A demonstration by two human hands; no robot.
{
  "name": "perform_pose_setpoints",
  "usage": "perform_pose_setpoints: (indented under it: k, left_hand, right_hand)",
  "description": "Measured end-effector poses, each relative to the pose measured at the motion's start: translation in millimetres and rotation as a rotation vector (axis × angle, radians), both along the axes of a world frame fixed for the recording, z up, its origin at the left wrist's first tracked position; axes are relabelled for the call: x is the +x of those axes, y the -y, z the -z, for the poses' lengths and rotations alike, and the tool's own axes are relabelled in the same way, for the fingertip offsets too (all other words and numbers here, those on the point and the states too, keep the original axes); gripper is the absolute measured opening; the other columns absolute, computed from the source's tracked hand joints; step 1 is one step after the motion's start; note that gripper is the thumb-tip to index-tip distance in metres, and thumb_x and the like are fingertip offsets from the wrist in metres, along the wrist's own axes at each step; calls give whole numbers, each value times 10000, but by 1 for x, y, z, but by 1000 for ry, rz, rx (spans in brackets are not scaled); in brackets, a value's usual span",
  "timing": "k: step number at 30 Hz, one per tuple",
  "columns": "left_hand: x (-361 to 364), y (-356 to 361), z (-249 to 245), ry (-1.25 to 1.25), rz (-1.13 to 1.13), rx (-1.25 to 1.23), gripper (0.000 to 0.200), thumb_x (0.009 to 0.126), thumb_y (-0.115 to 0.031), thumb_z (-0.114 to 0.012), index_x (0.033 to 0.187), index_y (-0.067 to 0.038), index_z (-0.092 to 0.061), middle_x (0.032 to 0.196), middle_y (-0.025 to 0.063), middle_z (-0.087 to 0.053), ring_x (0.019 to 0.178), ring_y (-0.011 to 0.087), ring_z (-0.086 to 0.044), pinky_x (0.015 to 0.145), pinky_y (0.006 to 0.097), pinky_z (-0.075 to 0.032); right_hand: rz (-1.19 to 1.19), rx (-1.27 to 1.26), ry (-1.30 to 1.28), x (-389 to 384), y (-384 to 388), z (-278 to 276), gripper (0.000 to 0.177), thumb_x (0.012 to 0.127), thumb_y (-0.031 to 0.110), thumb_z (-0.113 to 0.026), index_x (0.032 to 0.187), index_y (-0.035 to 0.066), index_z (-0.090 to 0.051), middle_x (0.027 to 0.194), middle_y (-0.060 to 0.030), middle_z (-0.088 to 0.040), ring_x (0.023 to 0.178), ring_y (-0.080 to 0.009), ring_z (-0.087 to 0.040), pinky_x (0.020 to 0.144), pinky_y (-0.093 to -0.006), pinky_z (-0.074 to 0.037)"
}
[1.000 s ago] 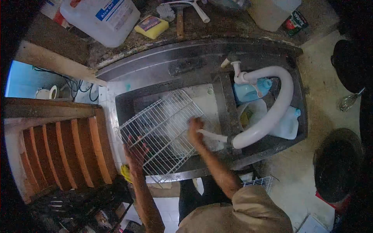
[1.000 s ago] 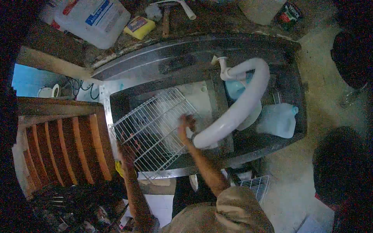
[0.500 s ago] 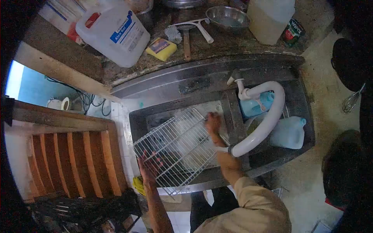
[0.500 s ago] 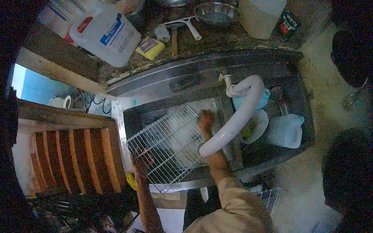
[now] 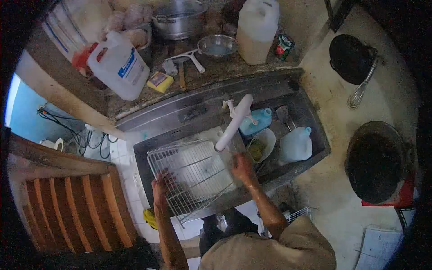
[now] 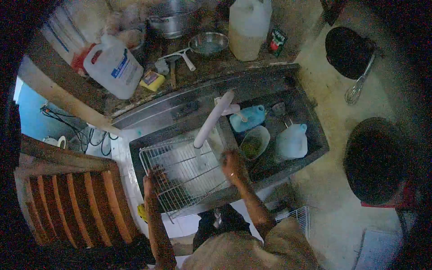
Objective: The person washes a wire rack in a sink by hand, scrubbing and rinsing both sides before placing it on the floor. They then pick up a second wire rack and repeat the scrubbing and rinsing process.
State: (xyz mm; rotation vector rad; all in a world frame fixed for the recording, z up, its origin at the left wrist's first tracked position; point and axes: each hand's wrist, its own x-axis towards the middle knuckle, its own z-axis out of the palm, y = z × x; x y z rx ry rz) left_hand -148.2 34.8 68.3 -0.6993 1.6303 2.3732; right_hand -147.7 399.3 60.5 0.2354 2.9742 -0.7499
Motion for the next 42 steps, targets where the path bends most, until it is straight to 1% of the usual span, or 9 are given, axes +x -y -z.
perform_pose_setpoints:
  k: [5,12,19,22,27,29,32,34,42]
  left_hand:
    - [-5,-47,-57,-59,191,-75,546,924,-481,-478,1200,-16,-555,1098,132,-627,839,252,-639,681,373,-536]
    - [-11,-192,-106,-430,350,-566,570,963,-462,-350,1451,-180,-266,1419,198,-361,1132,376,-505,1005,386,-343]
    - [-86,-223,-47,-248,182,342,609,959,-497,-345,1411,-91,-295,1243,109,-461,1027,186,-470,805,288,-409]
    - [-60,-268,-58,-500,194,-4,631,950,-367,-440,1418,9,-244,1439,197,-310,1333,278,-301,1083,360,-231]
    - [-107,-255,-55,-768,420,-465,608,930,-339,-452,1401,9,-288,1437,260,-278,1348,357,-261,1100,376,-214]
    - [-103,-300,5,-566,169,-140,660,947,-374,-454,1450,-30,-198,1459,178,-293,1369,257,-229,1107,313,-167]
    - [-77,-275,-52,-486,127,-305,617,939,-390,-400,1401,5,-294,1436,273,-274,1323,384,-296,1082,411,-251]
    - [-89,-242,-74,-407,156,199,596,979,-382,-298,1410,27,-248,1443,255,-274,1334,357,-285,1092,376,-235]
    - [-74,-235,-19,-527,1,-90,654,981,-455,-191,1411,38,-221,1466,242,-219,1369,358,-196,1123,352,-141]
  right_hand:
    - [181,239,-338,-29,-24,46,447,835,267,-584,1183,-7,-521,1123,-211,-578,1030,-401,-533,871,-489,-433]
    - [-54,-739,13,-49,112,-7,470,969,422,-373,1218,46,-507,1130,-91,-537,1028,-227,-504,779,-368,-459]
    - [146,-1276,40,-51,66,-21,514,965,452,-364,1238,34,-486,1133,-60,-503,1009,-195,-493,790,-354,-446]
    - [250,-1337,-24,-43,58,-50,528,961,452,-376,1253,25,-480,1170,-77,-498,1028,-202,-497,803,-355,-442]
    - [325,-1352,-114,-26,67,-83,552,955,453,-396,1277,11,-469,1232,-105,-491,1058,-214,-506,825,-356,-437]
    - [319,-1349,-109,-26,68,-94,563,952,453,-404,1287,5,-465,1257,-116,-488,1070,-218,-509,833,-356,-434]
    - [304,-1336,-89,-27,79,-109,579,948,453,-416,1302,-4,-459,1295,-133,-484,1088,-225,-514,846,-357,-431]
    - [288,-1303,-86,-25,96,-114,591,946,453,-424,1311,-10,-455,1320,-144,-481,1101,-230,-517,855,-357,-429]
    - [95,-1061,-6,-87,114,-95,520,906,425,-509,1196,-6,-535,1183,-120,-561,1007,-205,-547,831,-333,-431]
